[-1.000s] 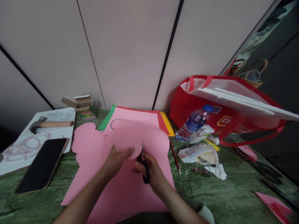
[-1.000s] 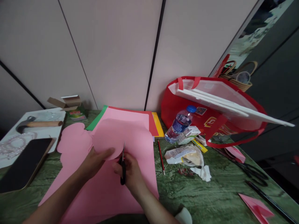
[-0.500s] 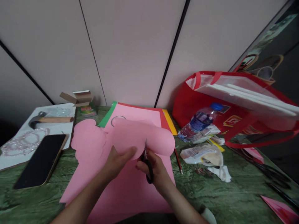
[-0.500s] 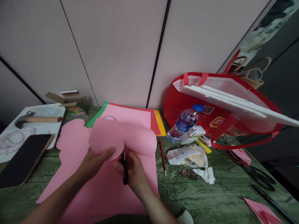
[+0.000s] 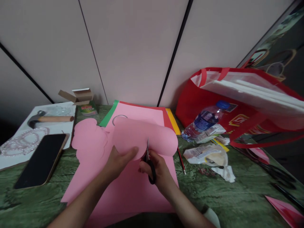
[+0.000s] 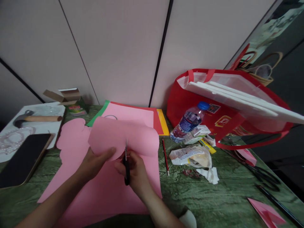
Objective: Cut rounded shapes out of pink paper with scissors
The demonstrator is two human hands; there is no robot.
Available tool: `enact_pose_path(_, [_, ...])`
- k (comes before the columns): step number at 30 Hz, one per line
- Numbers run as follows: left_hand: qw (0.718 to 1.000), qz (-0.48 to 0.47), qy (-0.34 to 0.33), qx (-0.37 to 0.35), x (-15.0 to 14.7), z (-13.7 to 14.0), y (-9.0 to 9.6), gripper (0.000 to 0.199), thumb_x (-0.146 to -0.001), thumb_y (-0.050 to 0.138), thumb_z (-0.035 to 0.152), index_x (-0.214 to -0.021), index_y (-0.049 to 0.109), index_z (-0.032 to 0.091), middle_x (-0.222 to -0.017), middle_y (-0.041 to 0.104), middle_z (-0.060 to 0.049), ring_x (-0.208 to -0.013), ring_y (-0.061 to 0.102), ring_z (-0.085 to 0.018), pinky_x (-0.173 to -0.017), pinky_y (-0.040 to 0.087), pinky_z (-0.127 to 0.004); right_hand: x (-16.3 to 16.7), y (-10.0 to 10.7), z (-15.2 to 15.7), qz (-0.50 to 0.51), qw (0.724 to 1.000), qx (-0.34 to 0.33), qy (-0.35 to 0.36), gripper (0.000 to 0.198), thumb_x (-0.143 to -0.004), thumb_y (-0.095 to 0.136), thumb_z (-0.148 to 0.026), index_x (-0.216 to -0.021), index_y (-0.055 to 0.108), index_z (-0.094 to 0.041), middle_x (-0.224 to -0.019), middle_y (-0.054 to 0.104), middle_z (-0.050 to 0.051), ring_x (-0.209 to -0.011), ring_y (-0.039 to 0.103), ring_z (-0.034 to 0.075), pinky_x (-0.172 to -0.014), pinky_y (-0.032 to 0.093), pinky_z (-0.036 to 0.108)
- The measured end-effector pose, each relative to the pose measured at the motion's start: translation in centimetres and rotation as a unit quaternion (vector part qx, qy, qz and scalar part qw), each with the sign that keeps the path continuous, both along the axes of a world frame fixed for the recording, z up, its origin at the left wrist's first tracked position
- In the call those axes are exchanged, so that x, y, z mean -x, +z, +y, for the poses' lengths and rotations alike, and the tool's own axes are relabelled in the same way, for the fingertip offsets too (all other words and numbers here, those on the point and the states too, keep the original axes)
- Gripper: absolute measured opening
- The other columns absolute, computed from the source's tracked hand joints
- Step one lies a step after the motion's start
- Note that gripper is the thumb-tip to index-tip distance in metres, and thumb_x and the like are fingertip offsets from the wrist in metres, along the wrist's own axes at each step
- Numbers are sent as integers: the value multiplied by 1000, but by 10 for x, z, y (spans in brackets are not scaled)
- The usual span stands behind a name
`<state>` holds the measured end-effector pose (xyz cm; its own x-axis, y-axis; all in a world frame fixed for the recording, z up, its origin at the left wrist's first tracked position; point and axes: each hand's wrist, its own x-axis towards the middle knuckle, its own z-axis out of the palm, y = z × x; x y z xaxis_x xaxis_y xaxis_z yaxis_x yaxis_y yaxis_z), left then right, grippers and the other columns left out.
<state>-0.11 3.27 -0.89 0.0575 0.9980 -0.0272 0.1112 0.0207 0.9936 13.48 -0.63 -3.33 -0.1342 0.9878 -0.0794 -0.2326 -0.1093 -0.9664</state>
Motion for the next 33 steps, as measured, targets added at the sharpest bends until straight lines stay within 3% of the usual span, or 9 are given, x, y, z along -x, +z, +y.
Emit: enact_pose_path(33, [999,-39,-34,17,4,1,3,20,-70,63,26,-86,63,15,-80,68,-3,-76,63,-17,-65,50,-25,-1,-2,0,5,1000,5,-1,27,-68,66,-38,-68,50,-17,-46,45,-9,-41,45,6,-44,43,20])
